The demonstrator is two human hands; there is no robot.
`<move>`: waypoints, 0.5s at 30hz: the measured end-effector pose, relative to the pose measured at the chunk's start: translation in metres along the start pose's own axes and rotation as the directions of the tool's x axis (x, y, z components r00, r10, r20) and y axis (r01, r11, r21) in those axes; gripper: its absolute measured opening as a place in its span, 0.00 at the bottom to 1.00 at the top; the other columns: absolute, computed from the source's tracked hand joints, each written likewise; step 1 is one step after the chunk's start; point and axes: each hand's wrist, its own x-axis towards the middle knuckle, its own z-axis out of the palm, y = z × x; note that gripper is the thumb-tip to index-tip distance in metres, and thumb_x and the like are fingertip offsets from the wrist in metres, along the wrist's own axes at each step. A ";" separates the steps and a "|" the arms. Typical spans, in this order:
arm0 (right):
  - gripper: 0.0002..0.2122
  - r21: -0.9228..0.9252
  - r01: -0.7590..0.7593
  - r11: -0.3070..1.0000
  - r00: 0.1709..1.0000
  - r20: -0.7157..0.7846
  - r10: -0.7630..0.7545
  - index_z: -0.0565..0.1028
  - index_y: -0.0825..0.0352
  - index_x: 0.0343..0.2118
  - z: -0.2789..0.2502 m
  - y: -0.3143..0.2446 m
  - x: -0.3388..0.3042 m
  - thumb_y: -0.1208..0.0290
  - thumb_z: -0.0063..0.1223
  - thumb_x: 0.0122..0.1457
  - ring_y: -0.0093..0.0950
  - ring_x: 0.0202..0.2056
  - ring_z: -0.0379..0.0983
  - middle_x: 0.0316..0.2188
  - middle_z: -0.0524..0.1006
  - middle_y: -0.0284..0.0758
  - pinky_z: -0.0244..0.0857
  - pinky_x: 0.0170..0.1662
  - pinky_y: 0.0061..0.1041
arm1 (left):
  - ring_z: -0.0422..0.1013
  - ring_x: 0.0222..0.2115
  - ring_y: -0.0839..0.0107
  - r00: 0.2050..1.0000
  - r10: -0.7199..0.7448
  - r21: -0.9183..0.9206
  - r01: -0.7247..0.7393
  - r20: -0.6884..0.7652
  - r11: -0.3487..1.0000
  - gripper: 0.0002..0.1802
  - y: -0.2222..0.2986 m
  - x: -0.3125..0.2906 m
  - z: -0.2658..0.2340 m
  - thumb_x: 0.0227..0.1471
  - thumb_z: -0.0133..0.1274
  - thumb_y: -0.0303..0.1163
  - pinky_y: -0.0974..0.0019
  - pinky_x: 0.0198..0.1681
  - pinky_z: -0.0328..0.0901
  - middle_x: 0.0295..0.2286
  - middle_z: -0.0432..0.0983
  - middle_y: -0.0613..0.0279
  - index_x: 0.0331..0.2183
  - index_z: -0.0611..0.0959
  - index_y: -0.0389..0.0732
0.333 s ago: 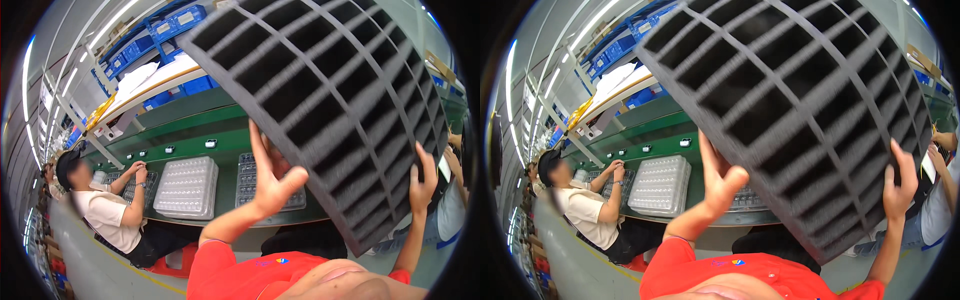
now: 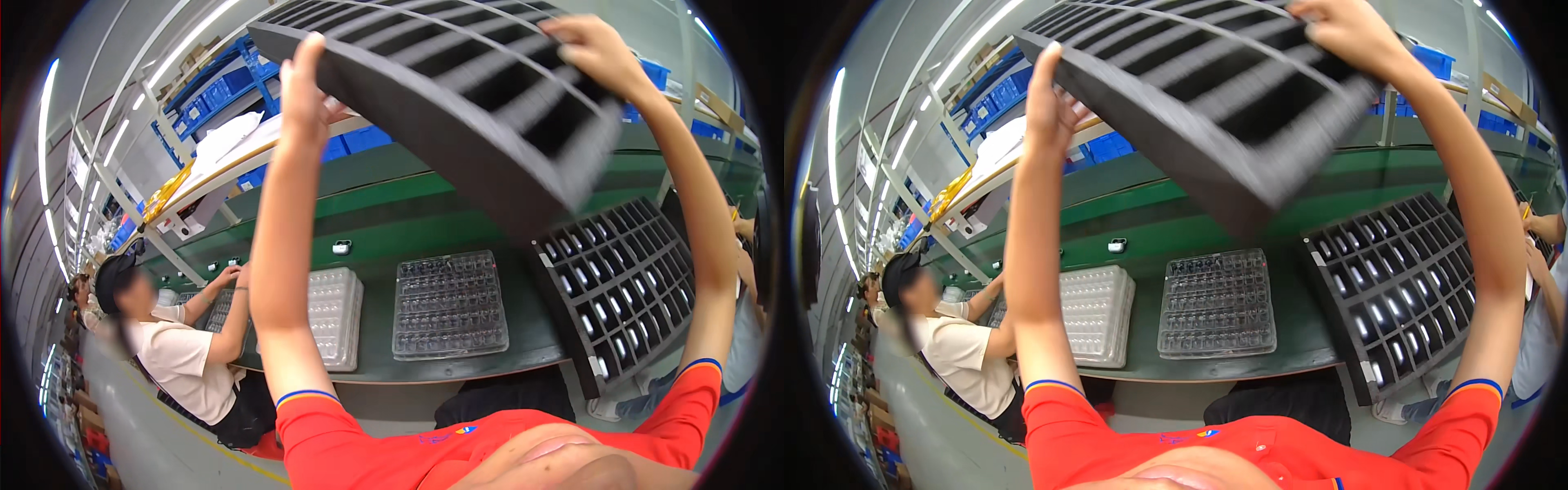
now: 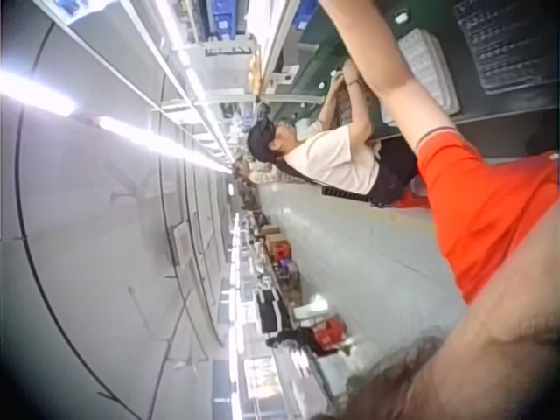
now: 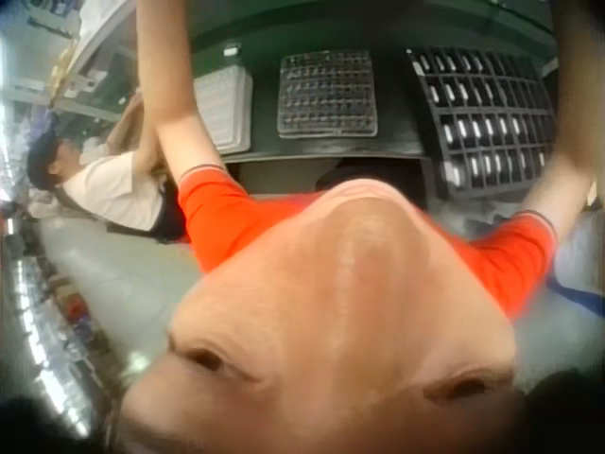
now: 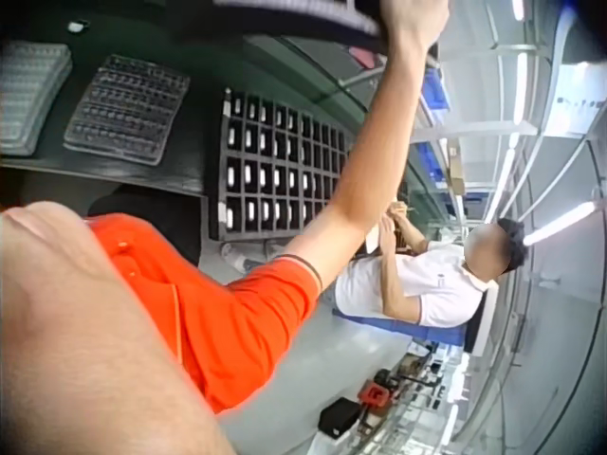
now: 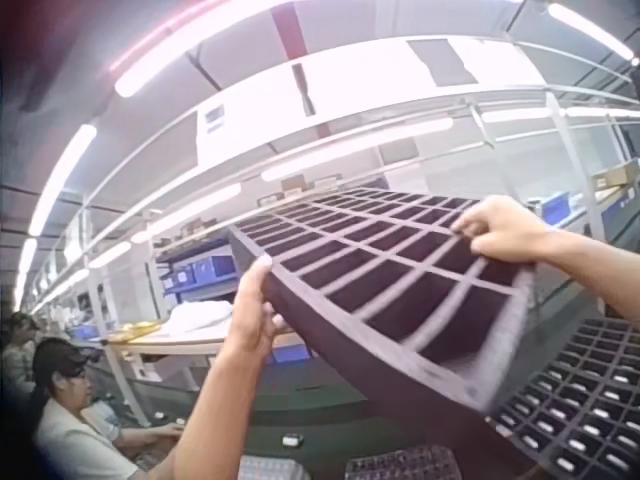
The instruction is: Assembling and placing earbud charging cases into plastic trays at a factory workbench.
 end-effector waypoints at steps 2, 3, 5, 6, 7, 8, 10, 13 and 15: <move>0.17 -0.035 -0.233 0.972 0.966 0.111 0.235 0.84 0.64 0.36 0.034 -0.052 0.079 0.74 0.52 0.41 0.39 0.38 0.81 0.33 0.83 0.44 0.73 0.43 0.34 | 0.70 0.48 0.53 0.988 -0.093 0.112 0.107 -0.119 0.988 0.39 0.005 0.050 -0.038 0.50 0.56 0.58 0.44 0.48 0.65 0.54 0.66 0.51 0.54 0.71 0.40; 0.14 -0.063 -0.225 0.972 0.963 0.139 0.232 0.85 0.62 0.33 0.046 -0.053 0.101 0.73 0.53 0.43 0.40 0.37 0.80 0.32 0.83 0.44 0.73 0.43 0.35 | 0.65 0.53 0.46 0.959 -0.163 0.092 0.189 -0.233 0.978 0.42 0.005 0.072 -0.046 0.51 0.55 0.58 0.42 0.53 0.62 0.58 0.62 0.50 0.58 0.68 0.40; 0.11 -0.171 -0.366 0.915 0.909 0.147 0.391 0.85 0.60 0.31 0.058 -0.044 0.127 0.70 0.53 0.46 0.40 0.40 0.80 0.33 0.83 0.45 0.73 0.44 0.36 | 0.61 0.56 0.44 0.930 -0.276 0.066 0.299 -0.243 0.952 0.43 -0.003 0.101 -0.024 0.51 0.56 0.58 0.40 0.53 0.61 0.61 0.58 0.51 0.60 0.67 0.42; 0.12 -0.200 -0.395 0.897 0.901 0.105 0.420 0.84 0.64 0.34 0.082 -0.064 0.154 0.68 0.54 0.47 0.41 0.43 0.80 0.36 0.82 0.46 0.73 0.46 0.37 | 0.62 0.55 0.46 0.904 -0.344 0.062 0.370 -0.252 0.927 0.42 -0.006 0.119 -0.073 0.51 0.57 0.58 0.41 0.52 0.62 0.60 0.59 0.52 0.59 0.69 0.43; 0.15 -0.181 -0.412 0.893 0.892 0.121 0.436 0.83 0.66 0.38 0.119 -0.077 0.181 0.66 0.54 0.50 0.42 0.47 0.78 0.42 0.81 0.48 0.72 0.49 0.39 | 0.63 0.54 0.48 0.872 -0.415 0.055 0.442 -0.259 0.895 0.40 -0.008 0.136 -0.118 0.51 0.58 0.57 0.42 0.50 0.63 0.60 0.59 0.53 0.58 0.71 0.45; 0.17 -0.170 -0.438 0.883 0.869 0.169 0.464 0.81 0.66 0.43 0.140 -0.078 0.180 0.67 0.55 0.50 0.43 0.48 0.77 0.46 0.79 0.46 0.71 0.51 0.40 | 0.64 0.51 0.53 0.865 -0.388 0.055 0.425 -0.318 0.903 0.36 -0.034 0.136 -0.109 0.50 0.59 0.57 0.45 0.48 0.64 0.56 0.64 0.53 0.56 0.74 0.48; 0.17 -0.228 -0.506 0.832 0.806 0.219 0.550 0.81 0.65 0.43 0.135 -0.116 0.204 0.67 0.56 0.49 0.43 0.49 0.77 0.47 0.79 0.45 0.70 0.51 0.40 | 0.69 0.40 0.57 0.882 -0.370 0.183 0.431 -0.291 0.883 0.35 -0.042 0.135 -0.134 0.49 0.60 0.58 0.50 0.38 0.67 0.47 0.72 0.50 0.53 0.76 0.47; 0.19 -0.035 -0.458 0.888 0.867 0.200 0.455 0.82 0.66 0.43 0.137 -0.060 0.213 0.64 0.60 0.46 0.42 0.50 0.76 0.48 0.79 0.43 0.70 0.52 0.37 | 0.68 0.22 0.63 0.964 -0.251 0.147 0.261 -0.083 0.954 0.33 -0.063 0.186 -0.160 0.48 0.61 0.58 0.60 0.21 0.64 0.32 0.70 0.51 0.47 0.75 0.45; 0.21 0.023 -0.362 0.932 0.930 -0.063 0.363 0.81 0.68 0.42 0.118 -0.018 0.231 0.58 0.55 0.49 0.47 0.47 0.76 0.44 0.79 0.50 0.70 0.50 0.37 | 0.72 0.37 0.54 0.998 -0.024 0.342 0.040 -0.051 0.939 0.36 -0.062 0.217 -0.203 0.48 0.62 0.54 0.53 0.36 0.69 0.44 0.72 0.47 0.54 0.74 0.46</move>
